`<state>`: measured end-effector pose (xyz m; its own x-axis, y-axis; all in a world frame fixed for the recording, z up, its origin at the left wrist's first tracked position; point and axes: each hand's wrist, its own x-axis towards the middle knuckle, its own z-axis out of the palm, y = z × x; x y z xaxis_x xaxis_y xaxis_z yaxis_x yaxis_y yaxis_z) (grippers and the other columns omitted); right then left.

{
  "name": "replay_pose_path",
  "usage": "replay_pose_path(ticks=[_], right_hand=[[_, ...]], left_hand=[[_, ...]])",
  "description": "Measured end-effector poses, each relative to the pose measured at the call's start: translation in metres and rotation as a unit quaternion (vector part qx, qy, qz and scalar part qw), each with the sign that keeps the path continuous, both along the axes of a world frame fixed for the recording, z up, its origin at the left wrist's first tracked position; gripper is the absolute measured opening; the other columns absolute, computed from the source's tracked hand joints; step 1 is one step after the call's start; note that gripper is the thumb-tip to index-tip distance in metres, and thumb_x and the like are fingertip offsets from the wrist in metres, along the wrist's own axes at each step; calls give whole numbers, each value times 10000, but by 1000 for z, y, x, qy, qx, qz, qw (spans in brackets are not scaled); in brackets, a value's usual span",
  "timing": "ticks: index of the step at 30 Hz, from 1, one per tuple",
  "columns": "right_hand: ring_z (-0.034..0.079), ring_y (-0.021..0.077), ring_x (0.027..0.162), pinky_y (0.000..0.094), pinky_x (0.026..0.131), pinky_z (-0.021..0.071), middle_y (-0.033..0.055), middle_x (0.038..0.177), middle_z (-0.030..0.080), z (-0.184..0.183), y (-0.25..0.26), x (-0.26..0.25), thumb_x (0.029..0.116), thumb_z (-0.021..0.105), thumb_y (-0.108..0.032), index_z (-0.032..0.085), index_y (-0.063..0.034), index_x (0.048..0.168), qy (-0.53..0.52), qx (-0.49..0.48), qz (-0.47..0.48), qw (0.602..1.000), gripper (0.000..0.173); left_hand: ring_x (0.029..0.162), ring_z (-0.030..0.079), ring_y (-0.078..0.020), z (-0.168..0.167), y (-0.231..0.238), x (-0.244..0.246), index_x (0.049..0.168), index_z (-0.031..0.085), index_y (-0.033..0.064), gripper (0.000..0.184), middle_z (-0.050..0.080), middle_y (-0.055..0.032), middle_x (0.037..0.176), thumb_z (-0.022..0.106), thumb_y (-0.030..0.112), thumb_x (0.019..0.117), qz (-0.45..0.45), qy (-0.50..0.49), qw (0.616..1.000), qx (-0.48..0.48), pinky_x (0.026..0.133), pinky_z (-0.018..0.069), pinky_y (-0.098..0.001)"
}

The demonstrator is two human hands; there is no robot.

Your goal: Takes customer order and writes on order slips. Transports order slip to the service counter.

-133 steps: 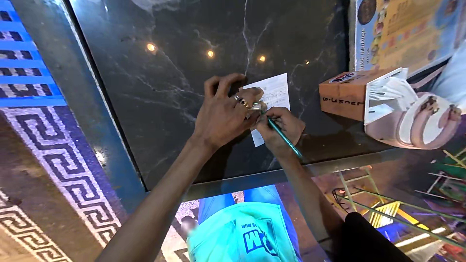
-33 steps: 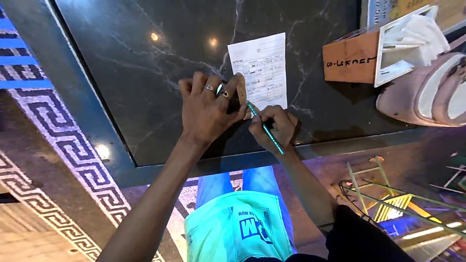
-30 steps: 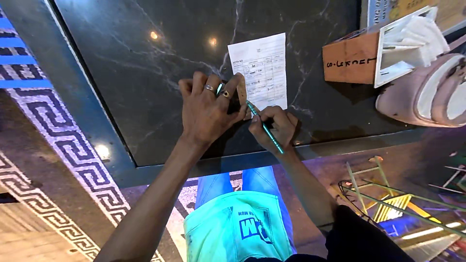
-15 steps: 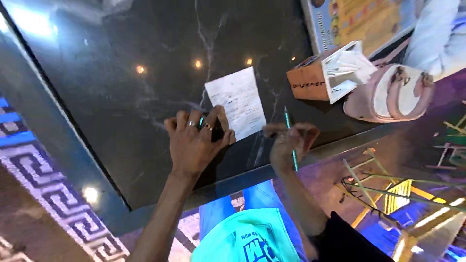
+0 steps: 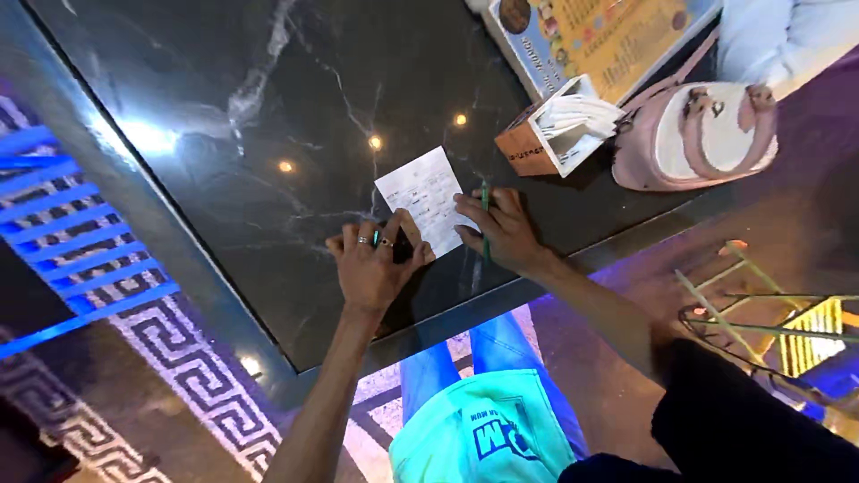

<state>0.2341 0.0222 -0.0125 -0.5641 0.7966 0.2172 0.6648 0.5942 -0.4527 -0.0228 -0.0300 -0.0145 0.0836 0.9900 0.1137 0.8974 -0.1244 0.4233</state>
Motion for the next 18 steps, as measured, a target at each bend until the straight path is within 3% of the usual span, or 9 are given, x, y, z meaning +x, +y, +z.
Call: replay_pose_path(ticks=[2,4,7,10,14,16,18], right_hand=[[571,309,1237,493,1050,401,74,1331,670,-4,4,2,980,679,-270,663,-91,1272,-5,10,8,1000,343],[614,299,1173,489,1033,411,89,1278,700,-7,1,1,982,669,-301,678,-82,1254,7,21,7,1000,349],[641,300,1142,498,1037,423,116,1292,692,-1,7,-2,986,660,-311,675,-65,1245,16,20,9,1000,358],[658,322,1079,508,967,446,142,1225,715,-4,6,3,985,583,-136,677,-50,1199,58,47,-11,997,250],[643,362,1024,533,940,469,148,1162,716,-4,6,2,975,519,-34,665,-66,1252,46,26,-56,997,315],[637,340,1040,508,933,467,126,1208,714,-7,11,0,993,550,-115,652,-69,1283,33,42,-59,997,311],[635,342,1074,515,956,460,130,1231,704,-8,7,-1,1009,617,-291,649,-65,1298,12,48,-58,997,368]], left_hand=[[963,602,-413,3,4,0,1345,665,125,640,660,-190,1005,724,541,861,1,-10,1000,-3,843,433,-588],[980,608,-435,5,-2,1,1339,662,98,635,661,-221,1021,729,505,857,12,-37,999,9,857,435,-600],[973,615,-430,0,3,2,1323,670,74,534,665,-233,1023,625,454,950,50,-56,996,48,855,459,-575],[982,639,-429,0,6,7,1281,698,70,407,683,-227,1022,616,347,994,77,-22,996,43,833,491,-568],[1042,632,-415,2,8,8,1321,676,89,405,683,-215,1079,571,346,1026,80,6,997,12,888,479,-565],[1053,628,-410,3,11,8,1329,673,95,417,683,-210,1088,564,367,1031,79,9,997,7,899,472,-562],[1074,628,-414,1,7,10,1317,685,104,417,689,-206,1107,577,385,1028,84,-2,996,2,906,473,-571]])
